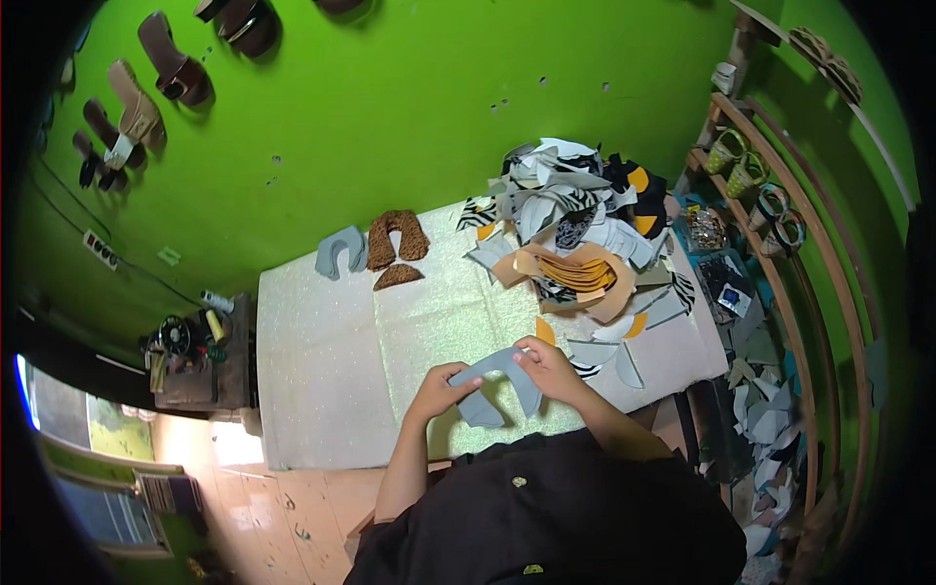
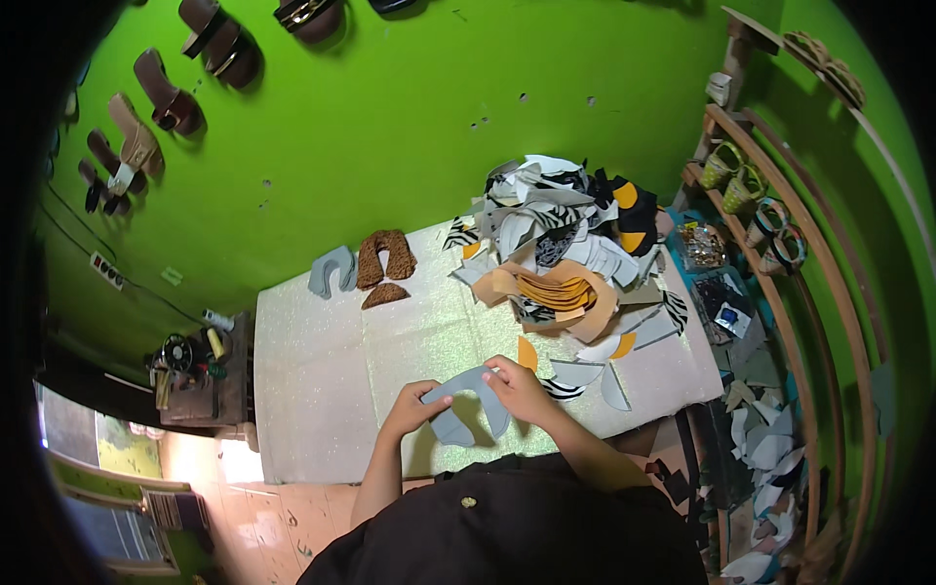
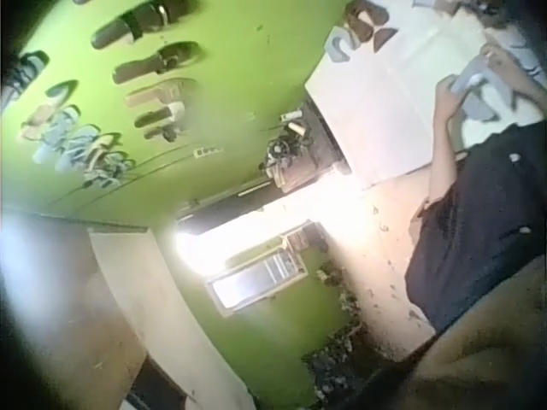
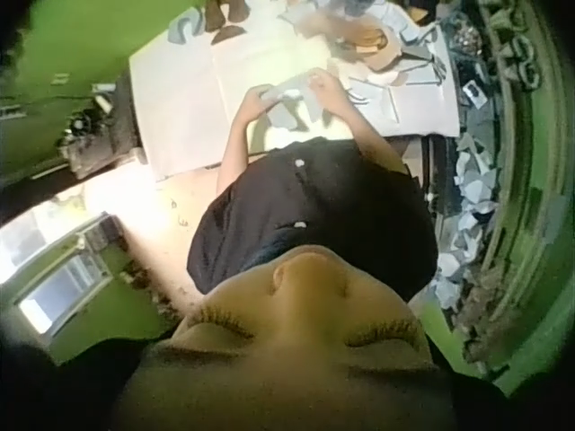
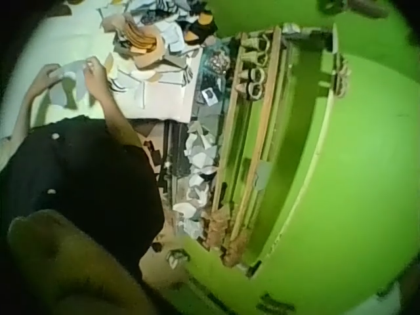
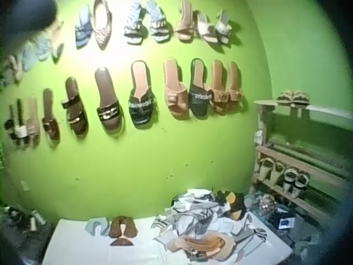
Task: Organizing and inspecting various cut shoe material components on a work table.
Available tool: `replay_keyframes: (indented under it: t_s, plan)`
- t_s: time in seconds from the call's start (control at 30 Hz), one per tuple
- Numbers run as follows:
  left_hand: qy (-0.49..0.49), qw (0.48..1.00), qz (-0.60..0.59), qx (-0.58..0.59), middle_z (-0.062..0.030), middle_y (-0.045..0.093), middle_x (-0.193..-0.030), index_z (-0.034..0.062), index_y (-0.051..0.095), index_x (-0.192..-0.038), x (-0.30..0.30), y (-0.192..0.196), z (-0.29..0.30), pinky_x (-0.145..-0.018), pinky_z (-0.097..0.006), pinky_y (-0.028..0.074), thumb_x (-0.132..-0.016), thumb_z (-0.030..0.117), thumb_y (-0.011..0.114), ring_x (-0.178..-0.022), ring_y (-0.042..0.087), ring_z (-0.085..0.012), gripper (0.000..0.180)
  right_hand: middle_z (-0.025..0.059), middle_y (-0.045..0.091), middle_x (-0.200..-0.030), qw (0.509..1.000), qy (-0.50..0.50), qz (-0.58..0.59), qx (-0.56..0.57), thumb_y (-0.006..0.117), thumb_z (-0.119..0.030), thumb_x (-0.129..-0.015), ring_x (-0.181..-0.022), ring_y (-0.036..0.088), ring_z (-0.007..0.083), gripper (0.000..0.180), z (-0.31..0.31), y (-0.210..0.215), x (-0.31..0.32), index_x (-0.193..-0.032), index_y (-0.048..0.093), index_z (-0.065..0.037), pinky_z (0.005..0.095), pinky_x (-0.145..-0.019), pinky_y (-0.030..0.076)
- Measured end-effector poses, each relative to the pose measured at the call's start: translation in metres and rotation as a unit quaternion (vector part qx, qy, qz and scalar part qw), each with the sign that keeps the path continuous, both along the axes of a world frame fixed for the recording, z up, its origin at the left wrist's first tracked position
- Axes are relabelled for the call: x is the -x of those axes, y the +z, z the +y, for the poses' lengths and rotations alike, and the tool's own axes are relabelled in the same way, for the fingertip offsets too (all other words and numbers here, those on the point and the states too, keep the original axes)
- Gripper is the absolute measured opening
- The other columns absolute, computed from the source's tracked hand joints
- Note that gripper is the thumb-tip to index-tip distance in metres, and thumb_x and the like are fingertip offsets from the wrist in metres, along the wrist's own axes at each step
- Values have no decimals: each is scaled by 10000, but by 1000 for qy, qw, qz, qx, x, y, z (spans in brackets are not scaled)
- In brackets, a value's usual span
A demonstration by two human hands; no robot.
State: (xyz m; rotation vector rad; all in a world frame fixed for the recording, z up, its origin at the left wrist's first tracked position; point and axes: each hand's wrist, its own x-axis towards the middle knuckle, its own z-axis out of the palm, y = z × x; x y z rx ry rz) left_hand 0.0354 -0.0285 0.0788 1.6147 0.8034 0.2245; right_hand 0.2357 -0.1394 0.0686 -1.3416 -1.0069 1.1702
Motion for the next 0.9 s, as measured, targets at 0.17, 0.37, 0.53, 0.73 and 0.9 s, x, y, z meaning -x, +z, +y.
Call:
replay_keyframes:
  t_s: [0.17,0.37,0.53,0.73,0.9]
  plan:
    - [20,1000,15,-8,-42,639,-779,10,652,-920,8,-36,17,-584,-257,453,-793,264,717,-663,570,-114,292,63,579,-623,987,-63,-139,43,563,-216,-896,-510,531,147,299,4,-66,8,-1106,507,-10,284,-478,400]
    - [4,905,2,-425,-171,552,-1182,79,517,-1232,-12,-84,3,-892,-422,393,-793,329,618,-1089,521,-344,514,94,527,-1119,913,-149,-378,37,561,-235,-839,-1105,476,286,332,4,-61,11,-1139,531,-96,461,-938,300]
    - [-141,872,167,-438,-159,312,-1431,166,377,-1370,-40,-109,-40,-1025,-551,234,-875,403,475,-1313,312,-302,558,-10,587,-934,830,-206,-491,-167,572,-135,-797,-896,538,199,127,53,5,-34,-917,613,-143,392,-806,287]
    - [-150,851,204,-461,-130,247,-1477,228,295,-1421,-44,-124,-43,-1060,-561,184,-903,440,419,-1361,237,-291,573,25,548,-1095,746,-225,-623,-66,584,-73,-741,-1074,450,231,270,129,68,-124,-964,673,-196,542,-934,230]
    - [-147,878,195,-412,-139,250,-1475,217,313,-1412,-44,-122,-41,-1068,-567,160,-893,443,439,-1368,218,-304,580,21,548,-1109,757,-136,-636,60,641,-139,-735,-1090,443,238,144,147,58,-162,-851,705,-196,531,-935,222]
